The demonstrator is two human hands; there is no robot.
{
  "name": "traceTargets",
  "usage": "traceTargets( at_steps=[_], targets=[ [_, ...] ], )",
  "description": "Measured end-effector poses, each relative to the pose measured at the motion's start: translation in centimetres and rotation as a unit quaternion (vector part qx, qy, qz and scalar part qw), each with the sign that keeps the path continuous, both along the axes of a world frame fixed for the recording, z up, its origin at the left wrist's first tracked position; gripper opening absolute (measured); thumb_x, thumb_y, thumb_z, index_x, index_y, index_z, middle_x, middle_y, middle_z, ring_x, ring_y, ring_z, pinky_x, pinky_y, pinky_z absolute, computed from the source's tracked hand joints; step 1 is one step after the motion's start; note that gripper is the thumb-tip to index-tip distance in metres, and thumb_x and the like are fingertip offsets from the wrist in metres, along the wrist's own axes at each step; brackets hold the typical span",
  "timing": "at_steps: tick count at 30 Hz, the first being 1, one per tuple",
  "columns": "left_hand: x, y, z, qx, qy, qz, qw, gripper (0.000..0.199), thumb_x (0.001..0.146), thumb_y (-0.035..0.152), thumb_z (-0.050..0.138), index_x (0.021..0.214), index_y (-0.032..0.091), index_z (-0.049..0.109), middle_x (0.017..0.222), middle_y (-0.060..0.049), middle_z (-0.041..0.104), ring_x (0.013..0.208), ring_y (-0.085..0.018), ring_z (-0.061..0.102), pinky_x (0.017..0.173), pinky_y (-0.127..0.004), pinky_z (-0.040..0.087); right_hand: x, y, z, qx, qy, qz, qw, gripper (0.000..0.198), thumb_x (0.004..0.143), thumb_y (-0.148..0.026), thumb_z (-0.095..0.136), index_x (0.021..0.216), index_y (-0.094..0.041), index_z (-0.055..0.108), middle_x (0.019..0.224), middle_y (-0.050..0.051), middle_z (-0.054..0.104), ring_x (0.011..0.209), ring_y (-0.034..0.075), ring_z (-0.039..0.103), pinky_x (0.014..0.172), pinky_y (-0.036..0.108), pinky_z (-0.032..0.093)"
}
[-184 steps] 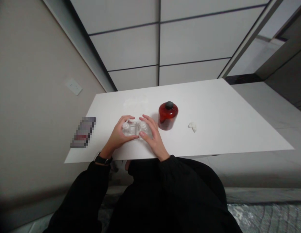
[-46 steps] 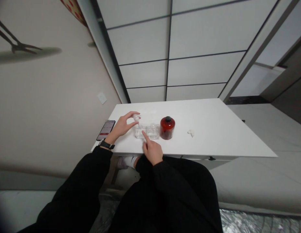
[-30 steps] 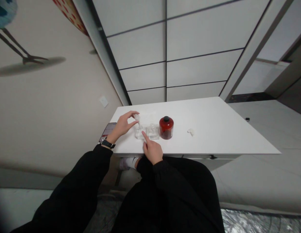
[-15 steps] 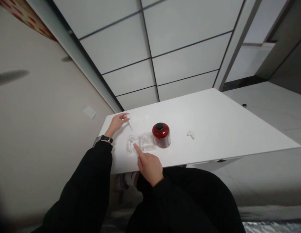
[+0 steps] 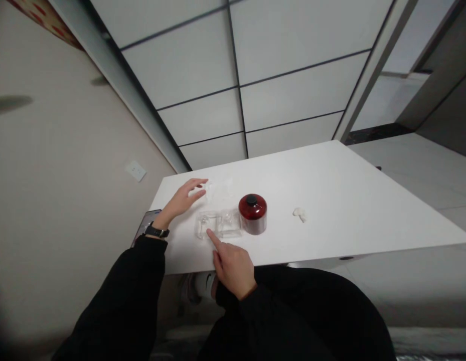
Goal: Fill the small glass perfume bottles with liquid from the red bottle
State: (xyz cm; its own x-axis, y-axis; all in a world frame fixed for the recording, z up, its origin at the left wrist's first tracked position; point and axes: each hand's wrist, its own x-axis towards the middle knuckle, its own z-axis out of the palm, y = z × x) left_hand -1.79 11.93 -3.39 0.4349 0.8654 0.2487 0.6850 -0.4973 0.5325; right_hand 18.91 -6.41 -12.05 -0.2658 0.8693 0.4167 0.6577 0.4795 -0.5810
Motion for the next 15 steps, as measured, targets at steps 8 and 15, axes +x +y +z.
traceTargets(
  at_steps=[8, 15],
  targets=[
    [5.0, -8.5, 2.1, -0.06, 0.064, -0.172, 0.981, 0.07, 0.09, 0.05, 0.08, 0.15, 0.025, 0.056, 0.152, -0.014, 0.061, 0.141, -0.032, 0.058, 0.12, -0.049, 0.043, 1.3, -1.3, -0.9, -0.032, 0.102, -0.175, 0.979, 0.052, 0.103, -0.029, 0.044, 0.152, -0.012, 0.054, 0.077, 0.002, 0.074, 0.067, 0.019, 0.069, 0.065, 0.026, 0.045],
    [6.6, -7.9, 2.2, -0.055, 0.029, -0.197, 0.978, 0.062, 0.097, 0.032, 0.07, 0.156, 0.028, 0.051, 0.14, -0.007, 0.072, 0.135, -0.028, 0.064, 0.117, -0.042, 0.044, 2.4, -0.7, 0.5, -0.106, -0.084, -0.193, 0.972, 0.063, 0.104, -0.026, 0.052, 0.166, -0.023, 0.037, 0.08, 0.003, 0.079, 0.069, 0.02, 0.072, 0.064, 0.027, 0.042]
  ],
)
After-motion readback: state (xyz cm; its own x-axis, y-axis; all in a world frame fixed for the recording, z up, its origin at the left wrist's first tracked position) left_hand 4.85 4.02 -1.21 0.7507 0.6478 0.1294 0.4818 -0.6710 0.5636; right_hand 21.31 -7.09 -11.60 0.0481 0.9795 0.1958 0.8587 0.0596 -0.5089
